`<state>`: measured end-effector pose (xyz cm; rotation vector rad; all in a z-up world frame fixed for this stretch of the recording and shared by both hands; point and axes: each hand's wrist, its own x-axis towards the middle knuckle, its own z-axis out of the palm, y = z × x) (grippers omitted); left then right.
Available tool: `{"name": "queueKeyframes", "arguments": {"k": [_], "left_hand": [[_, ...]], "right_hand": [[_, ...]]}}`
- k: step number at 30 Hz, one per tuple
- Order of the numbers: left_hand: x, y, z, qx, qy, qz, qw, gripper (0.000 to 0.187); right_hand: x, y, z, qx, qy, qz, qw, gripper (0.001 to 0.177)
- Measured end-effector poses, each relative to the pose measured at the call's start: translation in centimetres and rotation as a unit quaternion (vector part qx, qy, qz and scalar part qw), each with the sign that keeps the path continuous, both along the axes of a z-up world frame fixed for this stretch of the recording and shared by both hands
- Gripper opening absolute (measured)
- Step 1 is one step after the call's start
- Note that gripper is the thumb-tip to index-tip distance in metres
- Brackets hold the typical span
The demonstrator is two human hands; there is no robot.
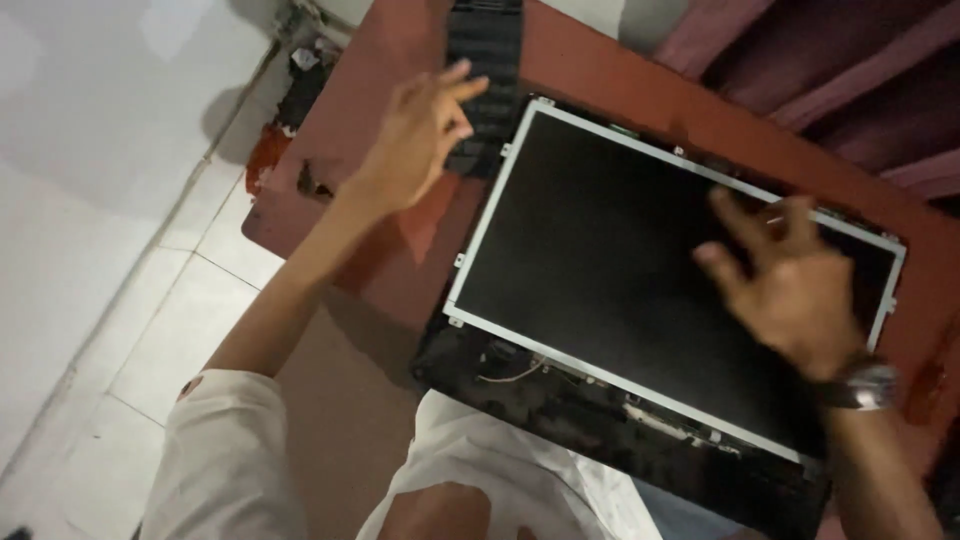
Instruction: Disassembling a laptop screen by removing the bezel and unscrewing the LCD panel.
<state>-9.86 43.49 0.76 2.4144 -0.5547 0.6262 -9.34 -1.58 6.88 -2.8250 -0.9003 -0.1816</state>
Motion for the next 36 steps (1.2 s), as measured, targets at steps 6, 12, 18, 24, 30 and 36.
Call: {"name": "queueKeyframes", "arguments": {"k": [6,12,18,24,30,36], "left_hand": [[-0.6,-0.1,-3.6,0.142,0.032,0.0,0.989,0.069],[-0.5,1.6,-2.5,0.164,0.025,-0.047,0.985,0.053],[-0.5,3.9,-1.6,0.172,-0.004,-0.083,0.982,0.027],[-0.5,4.7,-2.1,0.197,0.051,-0.049,0.978,0.071],[0.9,2.8,-3.3,-0.009,-0.091,-0.036,0.995,0.015],[1.4,2.5,-5.0,-0.065,-0.038,-0.007,0.997,0.007]], "right_hand": [[-1.3,0.9,-2.4,-0.115,-0.145,0.027,0.982,0.068],[-1.3,0.1,-2.9,-0.127,-0.164,0.018,0.978,0.067],[-1.6,0.2,-2.5,-0.121,-0.133,0.003,0.984,0.065],[-1.5,0.0,-2.8,-0.112,-0.131,0.013,0.985,0.066],[-1.3,-0.3,-3.7,-0.071,-0.145,0.016,0.987,0.062],[-1.1,-0.3,-3.8,-0.073,-0.164,0.017,0.984,0.06]]}}
